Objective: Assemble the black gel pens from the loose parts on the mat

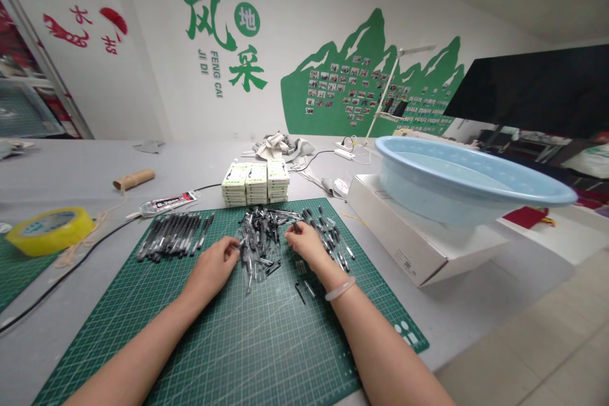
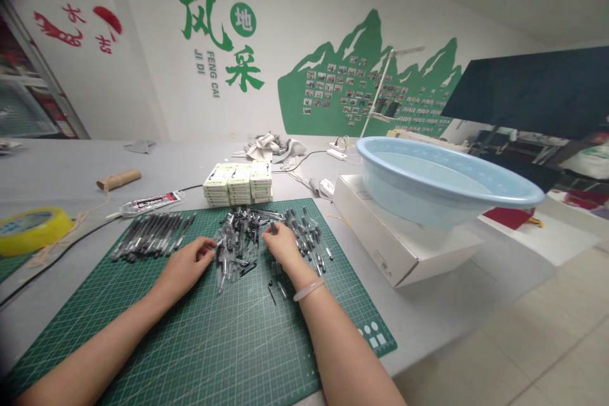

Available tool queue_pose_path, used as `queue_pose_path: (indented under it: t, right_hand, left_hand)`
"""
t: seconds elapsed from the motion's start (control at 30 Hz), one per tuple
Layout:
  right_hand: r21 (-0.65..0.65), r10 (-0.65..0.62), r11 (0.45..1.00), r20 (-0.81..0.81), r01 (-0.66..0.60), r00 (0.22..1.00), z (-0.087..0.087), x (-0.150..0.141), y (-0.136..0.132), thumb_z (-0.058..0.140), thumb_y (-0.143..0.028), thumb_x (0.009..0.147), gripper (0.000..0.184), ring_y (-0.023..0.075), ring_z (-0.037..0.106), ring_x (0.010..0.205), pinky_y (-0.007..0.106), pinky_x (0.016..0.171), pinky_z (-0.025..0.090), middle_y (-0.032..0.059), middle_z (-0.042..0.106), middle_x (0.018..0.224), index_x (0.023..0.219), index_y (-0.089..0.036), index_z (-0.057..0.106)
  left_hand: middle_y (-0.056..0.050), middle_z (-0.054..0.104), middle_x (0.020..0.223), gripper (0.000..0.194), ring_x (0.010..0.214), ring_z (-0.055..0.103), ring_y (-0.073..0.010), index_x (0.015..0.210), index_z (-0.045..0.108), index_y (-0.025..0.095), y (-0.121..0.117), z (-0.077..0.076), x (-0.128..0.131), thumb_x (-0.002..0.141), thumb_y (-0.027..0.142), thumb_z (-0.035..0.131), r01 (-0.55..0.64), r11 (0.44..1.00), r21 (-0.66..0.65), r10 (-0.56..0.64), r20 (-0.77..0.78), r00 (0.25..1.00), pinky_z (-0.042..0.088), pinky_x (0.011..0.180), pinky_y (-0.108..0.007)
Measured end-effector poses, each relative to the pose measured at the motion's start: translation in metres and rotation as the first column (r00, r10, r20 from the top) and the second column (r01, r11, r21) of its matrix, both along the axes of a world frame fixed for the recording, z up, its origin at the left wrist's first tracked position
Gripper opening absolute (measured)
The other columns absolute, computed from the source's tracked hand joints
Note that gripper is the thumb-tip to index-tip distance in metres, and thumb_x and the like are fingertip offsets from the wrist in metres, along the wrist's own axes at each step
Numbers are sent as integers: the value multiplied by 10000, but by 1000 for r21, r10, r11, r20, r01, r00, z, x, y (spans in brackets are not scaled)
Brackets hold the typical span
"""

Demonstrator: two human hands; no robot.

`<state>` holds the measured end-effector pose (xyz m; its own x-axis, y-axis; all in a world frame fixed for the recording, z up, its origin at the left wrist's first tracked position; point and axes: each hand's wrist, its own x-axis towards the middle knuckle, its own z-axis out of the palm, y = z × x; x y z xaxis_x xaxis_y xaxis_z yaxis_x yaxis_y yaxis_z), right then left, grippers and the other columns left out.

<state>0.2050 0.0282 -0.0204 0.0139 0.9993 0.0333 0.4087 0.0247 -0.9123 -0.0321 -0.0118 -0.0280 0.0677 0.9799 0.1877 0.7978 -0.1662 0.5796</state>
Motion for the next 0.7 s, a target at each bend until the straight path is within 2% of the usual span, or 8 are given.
queue_pose_path:
  t: [0.13,0.3,0.37,0.5,0.7]
  right_hand:
    - [46,-28,999,207,19,978,2,-12,9,685,-190,620,103,190,612,755,274,699,419,42,661,726,687,-169,609]
    - [2,-46,999,558,54,829,9,-30,9,702,-328,683,287,262,654,876,305,725,451,130,704,924,912,-157,669]
    - [-9,-40,998,608,57,793,12,-34,8,674,-324,716,316,278,657,916,311,739,463,155,704,966,974,-142,673]
    - [5,-53,998,659,65,751,15,-38,5,573,-214,776,266,288,660,951,319,774,473,185,704,984,995,-119,690]
    - [14,-60,998,672,68,738,19,-38,0,511,-106,774,284,279,666,957,305,792,472,196,707,974,982,-108,704]
  left_hand:
    - [-21,643,808,218,777,606,-202,976,576,210,0,-1,0,848,323,440,5,1000,9,-5,1,1000,411,712,-298]
    - [-23,642,801,212,767,604,-198,973,577,209,-1,0,0,843,306,441,7,1000,18,-7,14,1000,410,709,-296]
    - [-22,641,803,212,767,605,-197,977,576,210,-2,0,0,841,303,441,7,1000,17,-7,15,1000,408,706,-294]
    - [-21,639,802,209,769,604,-198,974,574,210,-2,1,0,837,299,445,5,1000,14,-5,15,1000,404,704,-293]
    - [-23,632,798,207,770,599,-196,981,570,206,-1,1,1,841,280,435,13,1000,14,-13,8,1000,404,710,-297]
